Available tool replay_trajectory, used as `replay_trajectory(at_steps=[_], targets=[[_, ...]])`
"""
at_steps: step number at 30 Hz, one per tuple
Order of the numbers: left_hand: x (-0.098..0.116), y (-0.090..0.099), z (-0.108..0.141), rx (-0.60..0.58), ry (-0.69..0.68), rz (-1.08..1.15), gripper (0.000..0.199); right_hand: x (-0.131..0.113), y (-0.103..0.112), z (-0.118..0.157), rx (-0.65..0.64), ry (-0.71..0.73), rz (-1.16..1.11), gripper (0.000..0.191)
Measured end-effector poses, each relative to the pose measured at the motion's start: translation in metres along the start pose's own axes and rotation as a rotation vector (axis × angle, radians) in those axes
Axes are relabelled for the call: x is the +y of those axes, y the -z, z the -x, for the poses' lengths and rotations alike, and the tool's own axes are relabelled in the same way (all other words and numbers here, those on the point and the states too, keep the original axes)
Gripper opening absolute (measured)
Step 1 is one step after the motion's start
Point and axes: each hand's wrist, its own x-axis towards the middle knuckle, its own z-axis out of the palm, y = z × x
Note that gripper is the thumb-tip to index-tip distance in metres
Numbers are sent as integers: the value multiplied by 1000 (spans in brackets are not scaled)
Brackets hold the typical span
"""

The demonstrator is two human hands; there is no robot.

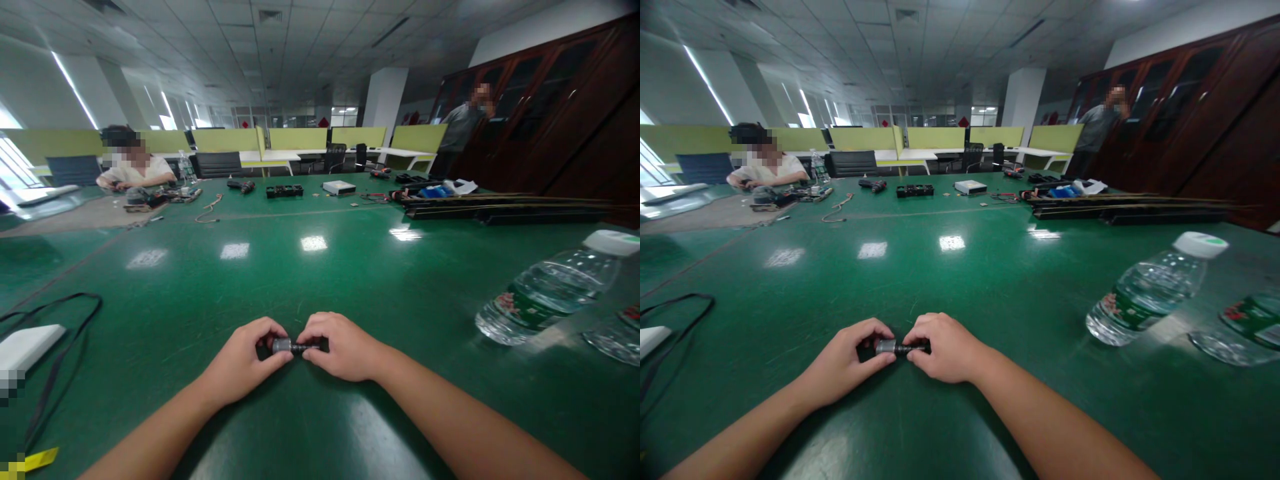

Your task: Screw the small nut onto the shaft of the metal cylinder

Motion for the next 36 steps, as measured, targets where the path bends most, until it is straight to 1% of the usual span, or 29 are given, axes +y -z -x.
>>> replay_trajectory(at_steps=[7,12,36], targets=[[0,-2,1,-4,-7,5,19,2,-4,-1,19,15,32,17],[3,-2,1,-4,3,-12,17,2,-5,-1,19,13,41,17],[6,0,2,-27,24,-12,15,-1,3,0,4,5,21,18]])
